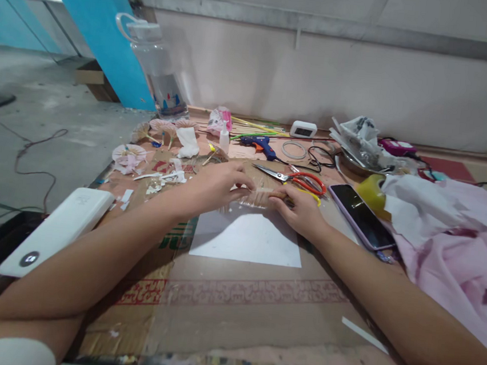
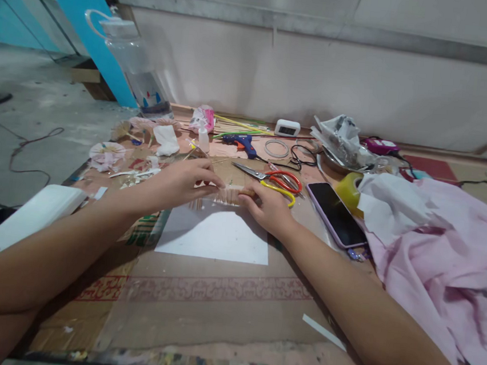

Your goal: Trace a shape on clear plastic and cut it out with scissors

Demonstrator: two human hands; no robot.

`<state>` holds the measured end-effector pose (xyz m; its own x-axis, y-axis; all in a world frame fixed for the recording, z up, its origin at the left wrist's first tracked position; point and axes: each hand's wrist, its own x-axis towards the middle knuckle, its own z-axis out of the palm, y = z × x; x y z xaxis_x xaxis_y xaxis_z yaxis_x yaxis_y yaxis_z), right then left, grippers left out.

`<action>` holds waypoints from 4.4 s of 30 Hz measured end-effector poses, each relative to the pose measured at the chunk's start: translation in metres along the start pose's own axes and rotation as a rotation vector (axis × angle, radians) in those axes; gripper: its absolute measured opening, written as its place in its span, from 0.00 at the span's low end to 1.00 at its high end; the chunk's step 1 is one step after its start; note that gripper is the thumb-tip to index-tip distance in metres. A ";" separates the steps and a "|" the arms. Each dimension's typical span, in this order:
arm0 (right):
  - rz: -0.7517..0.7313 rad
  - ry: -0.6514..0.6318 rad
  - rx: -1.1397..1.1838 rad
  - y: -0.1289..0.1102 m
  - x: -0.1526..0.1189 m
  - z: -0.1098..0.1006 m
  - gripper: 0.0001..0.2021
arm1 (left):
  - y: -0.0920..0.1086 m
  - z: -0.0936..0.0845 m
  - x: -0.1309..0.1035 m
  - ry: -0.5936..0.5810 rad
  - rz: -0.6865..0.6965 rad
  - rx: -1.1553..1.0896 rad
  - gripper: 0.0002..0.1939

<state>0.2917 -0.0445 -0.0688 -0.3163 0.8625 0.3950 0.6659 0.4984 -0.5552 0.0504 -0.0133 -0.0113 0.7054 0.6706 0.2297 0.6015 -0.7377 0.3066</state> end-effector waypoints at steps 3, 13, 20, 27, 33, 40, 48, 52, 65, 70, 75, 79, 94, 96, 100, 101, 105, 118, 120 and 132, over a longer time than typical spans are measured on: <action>-0.001 0.004 -0.002 0.000 0.000 0.000 0.08 | 0.002 0.000 0.000 0.011 0.001 -0.013 0.10; -0.001 0.021 -0.007 0.000 0.000 0.000 0.08 | 0.003 -0.006 0.000 0.039 -0.071 -0.045 0.10; 0.018 0.020 0.004 0.002 -0.001 0.001 0.07 | 0.000 -0.008 0.001 0.046 -0.142 -0.182 0.09; 0.020 0.020 0.001 0.003 0.000 0.002 0.07 | -0.004 -0.006 0.003 0.003 -0.217 -0.365 0.09; 0.035 0.001 0.001 0.003 0.000 0.001 0.08 | -0.010 -0.006 0.005 -0.025 -0.264 -0.493 0.09; 0.033 0.008 0.011 0.004 0.000 0.002 0.08 | -0.016 -0.005 0.008 0.104 -0.321 -0.795 0.10; 0.047 -0.002 -0.004 0.006 0.000 0.003 0.09 | -0.014 -0.007 0.008 0.189 -0.433 -1.073 0.12; 0.039 0.003 -0.005 0.007 -0.001 0.003 0.09 | -0.016 -0.009 0.008 0.202 -0.455 -1.197 0.13; 0.071 0.235 0.063 0.008 0.004 -0.004 0.07 | -0.010 -0.017 0.008 0.203 -0.474 -1.269 0.14; 0.075 0.231 0.050 0.005 0.003 -0.006 0.08 | -0.006 -0.019 0.008 0.182 -0.472 -1.267 0.15; 0.150 0.281 0.031 0.006 0.008 -0.035 0.10 | -0.015 -0.003 0.009 0.249 -0.491 -1.120 0.14; 0.254 0.344 -0.099 0.025 0.016 -0.070 0.13 | -0.036 0.027 0.011 0.384 -0.529 -1.081 0.15; 0.403 0.285 -0.340 0.084 0.030 -0.084 0.11 | -0.061 0.063 0.010 0.410 -0.599 -1.182 0.21; 0.382 0.261 -0.372 0.089 0.048 -0.078 0.10 | -0.061 0.062 0.011 0.403 -0.607 -1.193 0.22; 0.309 0.177 -0.457 0.101 0.089 -0.067 0.11 | -0.061 0.061 0.012 0.394 -0.616 -1.209 0.22; 0.294 0.154 -0.481 0.104 0.097 -0.065 0.11 | -0.061 0.061 0.012 0.394 -0.617 -1.211 0.22; 0.284 0.044 -0.559 0.111 0.113 -0.058 0.14 | -0.062 0.062 0.012 0.391 -0.617 -1.215 0.22; 0.235 -0.122 -0.601 0.105 0.100 -0.058 0.17 | -0.062 0.062 0.013 0.384 -0.609 -1.194 0.22; 0.212 -0.110 -0.600 0.100 0.097 -0.060 0.17 | -0.062 0.063 0.013 0.383 -0.602 -1.190 0.22; 0.229 -0.156 -0.600 0.078 0.088 -0.067 0.22 | -0.065 0.065 0.012 0.389 -0.581 -1.142 0.20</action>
<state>0.3612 0.0648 -0.0287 -0.1863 0.9659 0.1796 0.9747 0.2047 -0.0900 0.0441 0.0378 -0.0886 0.1894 0.9819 -0.0092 -0.0070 0.0107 0.9999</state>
